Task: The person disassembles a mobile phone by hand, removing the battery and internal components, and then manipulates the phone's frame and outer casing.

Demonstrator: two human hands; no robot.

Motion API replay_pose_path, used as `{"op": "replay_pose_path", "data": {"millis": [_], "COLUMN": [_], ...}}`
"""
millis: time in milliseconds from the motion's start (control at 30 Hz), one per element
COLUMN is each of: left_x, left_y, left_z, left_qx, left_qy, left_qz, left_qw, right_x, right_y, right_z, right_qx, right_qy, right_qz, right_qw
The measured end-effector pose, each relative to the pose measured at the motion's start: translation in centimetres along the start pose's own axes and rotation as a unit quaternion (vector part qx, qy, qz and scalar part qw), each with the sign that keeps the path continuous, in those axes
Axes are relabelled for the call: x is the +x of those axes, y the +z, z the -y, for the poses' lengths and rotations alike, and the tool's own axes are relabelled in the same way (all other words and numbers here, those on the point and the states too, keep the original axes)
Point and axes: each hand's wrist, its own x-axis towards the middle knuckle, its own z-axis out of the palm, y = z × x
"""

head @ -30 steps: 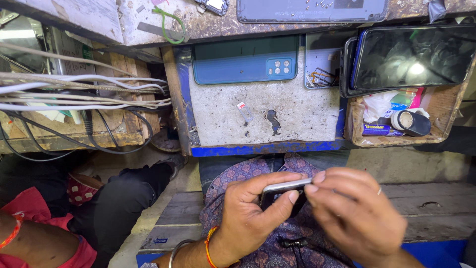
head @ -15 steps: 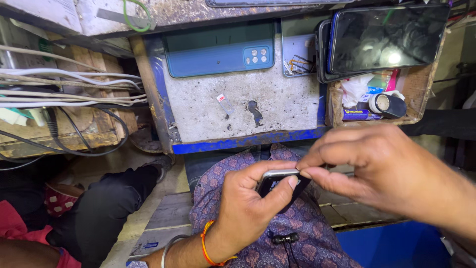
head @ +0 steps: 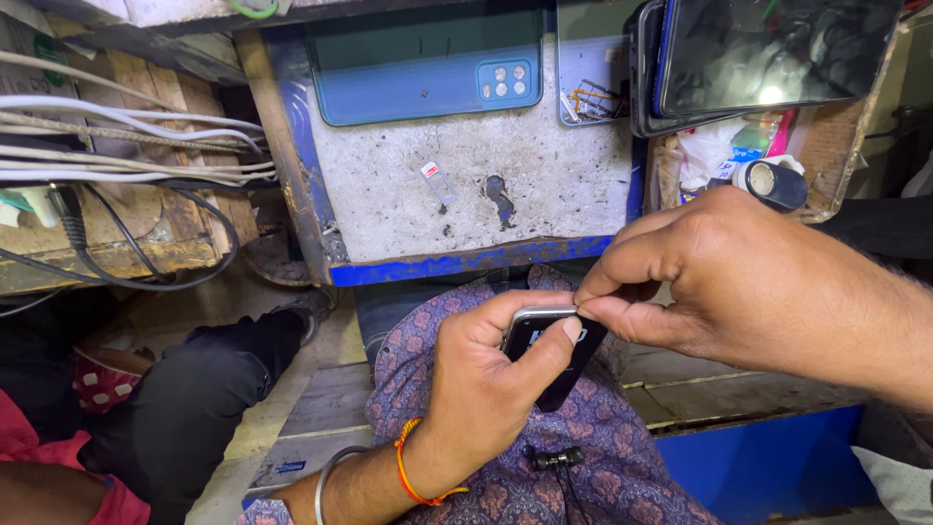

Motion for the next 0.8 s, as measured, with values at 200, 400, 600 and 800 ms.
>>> {"op": "replay_pose_path", "data": {"millis": [200, 400, 600, 800], "left_x": [-0.03, -0.03, 0.05, 0.12], "left_y": [-0.02, -0.03, -0.01, -0.02], "left_z": [0.11, 0.22, 0.38, 0.59], "left_qx": [-0.001, 0.002, -0.006, -0.009], "left_qy": [0.011, 0.012, 0.004, 0.005], "left_qz": [0.002, 0.007, 0.01, 0.01], "left_qw": [1.0, 1.0, 1.0, 1.0], "right_x": [-0.05, -0.04, 0.03, 0.05], "right_y": [0.18, 0.23, 0.29, 0.52], "right_z": [-0.05, -0.1, -0.02, -0.02], "right_qx": [-0.002, -0.003, -0.021, -0.023], "right_qy": [0.005, 0.015, 0.017, 0.021], "right_qz": [-0.002, 0.01, 0.003, -0.001], "right_qw": [1.0, 1.0, 1.0, 1.0]}}
